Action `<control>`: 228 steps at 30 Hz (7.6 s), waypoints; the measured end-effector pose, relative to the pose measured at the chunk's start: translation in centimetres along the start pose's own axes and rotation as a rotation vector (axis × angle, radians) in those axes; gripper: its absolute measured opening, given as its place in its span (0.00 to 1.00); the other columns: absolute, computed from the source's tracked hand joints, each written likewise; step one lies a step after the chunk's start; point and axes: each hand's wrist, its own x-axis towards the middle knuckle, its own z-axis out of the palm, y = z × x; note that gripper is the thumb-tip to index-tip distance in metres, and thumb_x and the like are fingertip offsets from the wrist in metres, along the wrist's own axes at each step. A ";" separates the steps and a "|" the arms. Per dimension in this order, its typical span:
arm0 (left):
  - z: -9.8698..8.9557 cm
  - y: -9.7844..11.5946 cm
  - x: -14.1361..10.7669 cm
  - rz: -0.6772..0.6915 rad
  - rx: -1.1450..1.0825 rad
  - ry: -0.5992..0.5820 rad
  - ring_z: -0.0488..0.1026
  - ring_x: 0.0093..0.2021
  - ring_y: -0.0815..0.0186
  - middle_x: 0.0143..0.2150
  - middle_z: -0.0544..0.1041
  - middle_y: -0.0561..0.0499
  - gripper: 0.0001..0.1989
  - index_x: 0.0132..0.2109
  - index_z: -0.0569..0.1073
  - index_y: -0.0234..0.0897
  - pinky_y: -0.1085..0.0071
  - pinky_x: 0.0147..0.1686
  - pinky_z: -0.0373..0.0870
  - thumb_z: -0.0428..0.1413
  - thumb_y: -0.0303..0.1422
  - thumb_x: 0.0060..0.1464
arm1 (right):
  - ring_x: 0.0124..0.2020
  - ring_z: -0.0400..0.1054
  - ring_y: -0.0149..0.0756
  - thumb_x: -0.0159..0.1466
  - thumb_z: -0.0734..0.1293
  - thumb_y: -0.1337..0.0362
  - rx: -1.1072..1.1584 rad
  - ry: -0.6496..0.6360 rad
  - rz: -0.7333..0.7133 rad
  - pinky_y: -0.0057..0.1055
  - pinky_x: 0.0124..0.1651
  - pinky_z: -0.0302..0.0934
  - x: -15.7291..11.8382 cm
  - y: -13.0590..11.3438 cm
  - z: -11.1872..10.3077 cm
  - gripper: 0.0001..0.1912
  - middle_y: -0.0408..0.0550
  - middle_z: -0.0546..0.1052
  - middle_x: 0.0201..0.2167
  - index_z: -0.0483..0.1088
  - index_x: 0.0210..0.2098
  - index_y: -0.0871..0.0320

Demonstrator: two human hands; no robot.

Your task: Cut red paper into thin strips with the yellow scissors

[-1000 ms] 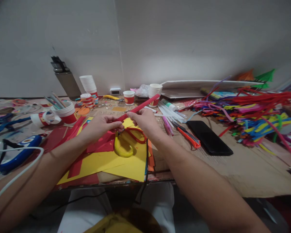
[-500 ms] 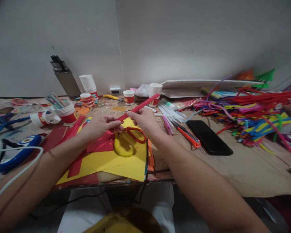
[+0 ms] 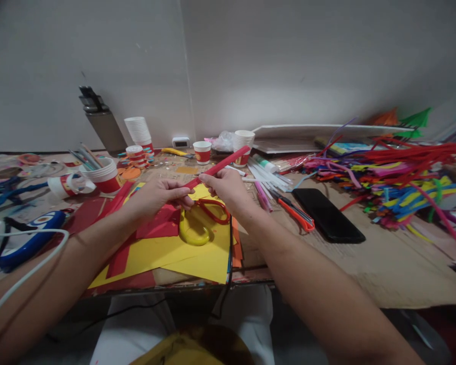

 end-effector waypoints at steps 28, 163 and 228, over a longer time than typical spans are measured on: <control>0.7 0.1 -0.3 0.123 -0.138 0.100 0.75 0.33 0.68 0.35 0.78 0.45 0.16 0.37 0.75 0.30 0.73 0.34 0.70 0.62 0.40 0.46 | 0.19 0.60 0.27 0.55 0.68 0.58 -0.034 0.075 -0.066 0.26 0.23 0.53 -0.2 0.0 0.3 0.13 0.43 0.68 0.18 0.70 0.24 0.62; 1.7 -0.2 0.8 0.014 -0.841 0.298 0.76 0.29 0.67 0.29 0.79 0.42 0.13 0.32 0.75 0.27 0.72 0.33 0.70 0.49 0.31 0.58 | 0.20 0.58 0.26 0.53 0.71 0.54 0.297 0.254 -0.139 0.26 0.24 0.54 -0.5 2.2 4.1 0.15 0.40 0.66 0.18 0.70 0.24 0.60; 2.2 -0.9 1.2 0.196 -0.841 0.369 0.74 0.27 0.71 0.27 0.77 0.47 0.09 0.31 0.72 0.30 0.73 0.35 0.70 0.53 0.31 0.57 | 0.19 0.56 0.24 0.49 0.73 0.58 0.470 0.205 -0.068 0.26 0.23 0.51 -0.6 1.2 4.6 0.12 0.42 0.71 0.20 0.70 0.22 0.61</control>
